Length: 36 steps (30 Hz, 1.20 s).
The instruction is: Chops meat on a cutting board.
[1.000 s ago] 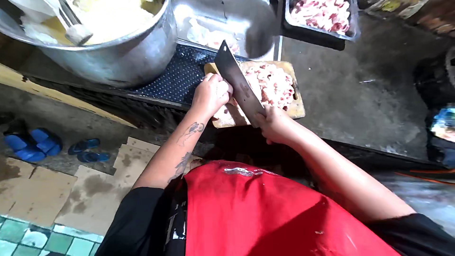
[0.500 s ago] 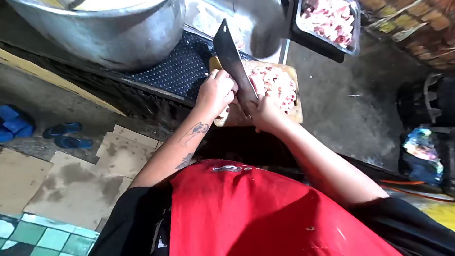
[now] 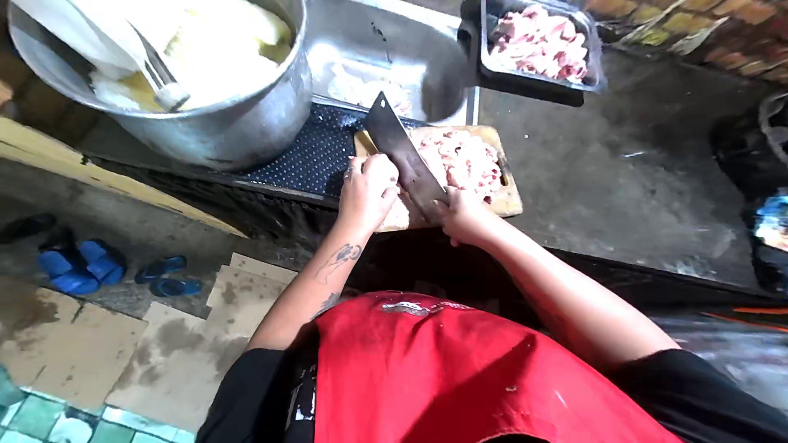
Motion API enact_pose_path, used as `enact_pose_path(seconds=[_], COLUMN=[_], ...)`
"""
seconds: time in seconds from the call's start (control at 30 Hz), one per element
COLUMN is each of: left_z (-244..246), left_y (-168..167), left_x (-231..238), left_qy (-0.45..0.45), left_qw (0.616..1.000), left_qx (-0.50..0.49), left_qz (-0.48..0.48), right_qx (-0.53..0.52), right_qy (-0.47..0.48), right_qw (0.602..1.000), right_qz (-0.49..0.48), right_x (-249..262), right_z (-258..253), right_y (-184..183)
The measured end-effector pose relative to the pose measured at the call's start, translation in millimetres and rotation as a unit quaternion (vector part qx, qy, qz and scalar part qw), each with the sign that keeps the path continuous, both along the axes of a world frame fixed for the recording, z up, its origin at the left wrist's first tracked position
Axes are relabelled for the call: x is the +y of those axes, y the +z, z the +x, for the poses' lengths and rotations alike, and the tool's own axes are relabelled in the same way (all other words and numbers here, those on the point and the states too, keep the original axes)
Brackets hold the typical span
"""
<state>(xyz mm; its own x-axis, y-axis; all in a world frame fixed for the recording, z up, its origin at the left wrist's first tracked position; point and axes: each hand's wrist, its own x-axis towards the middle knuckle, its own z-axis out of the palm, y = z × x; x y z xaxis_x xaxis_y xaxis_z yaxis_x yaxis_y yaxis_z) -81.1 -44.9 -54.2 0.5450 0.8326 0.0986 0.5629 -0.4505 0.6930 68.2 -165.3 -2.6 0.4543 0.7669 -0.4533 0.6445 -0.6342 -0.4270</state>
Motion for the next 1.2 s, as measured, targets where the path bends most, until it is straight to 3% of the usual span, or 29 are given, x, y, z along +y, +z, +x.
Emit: enact_pose_path(seconds=[0.17, 0.33, 0.47, 0.67, 0.8, 0.9, 1.0, 1.2], left_z=[0.0, 1.1, 20.3, 5.3, -10.8, -14.4, -17.1, -16.4], left_y=[16.9, 22.6, 28.4, 6.8, -14.0, -30.3, -31.2, -33.7], left_x=[-4.9, 2.2, -9.5, -32.0, -52.9, -54.3, -51.5, -45.2], left_qy=[-0.003, -0.008, -0.027, 0.007, -0.064, -0.070, -0.082, -0.087], left_qw=[0.994, 0.994, 0.987, 1.000, 0.992, 0.978, 0.976, 0.969], left_qx=[0.100, -0.044, -0.156, 0.027, 0.003, -0.043, -0.054, -0.079], left_qz=[-0.047, -0.097, -0.036, -0.001, 0.107, 0.191, 0.197, 0.216], right_qx=[-0.023, -0.003, 0.008, 0.017, -0.013, -0.032, -0.040, -0.064], right_qy=[-0.011, -0.027, -0.022, -0.017, -0.008, 0.002, 0.013, 0.029], right_qw=[1.000, 1.000, 1.000, 0.999, 0.998, 0.992, 0.989, 0.994], right_qz=[0.012, 0.009, 0.021, 0.029, 0.061, 0.122, 0.140, 0.084], right_x=[7.8, 12.5, 11.6, 10.2, 2.4, -3.8, -1.2, 4.8], right_z=[20.6, 23.8, 29.6, 29.3, 12.3, -3.2, -17.4, -27.1], right_y=[5.8, 5.6, 3.3, 4.0, 13.4, 23.5, 22.6, 15.7])
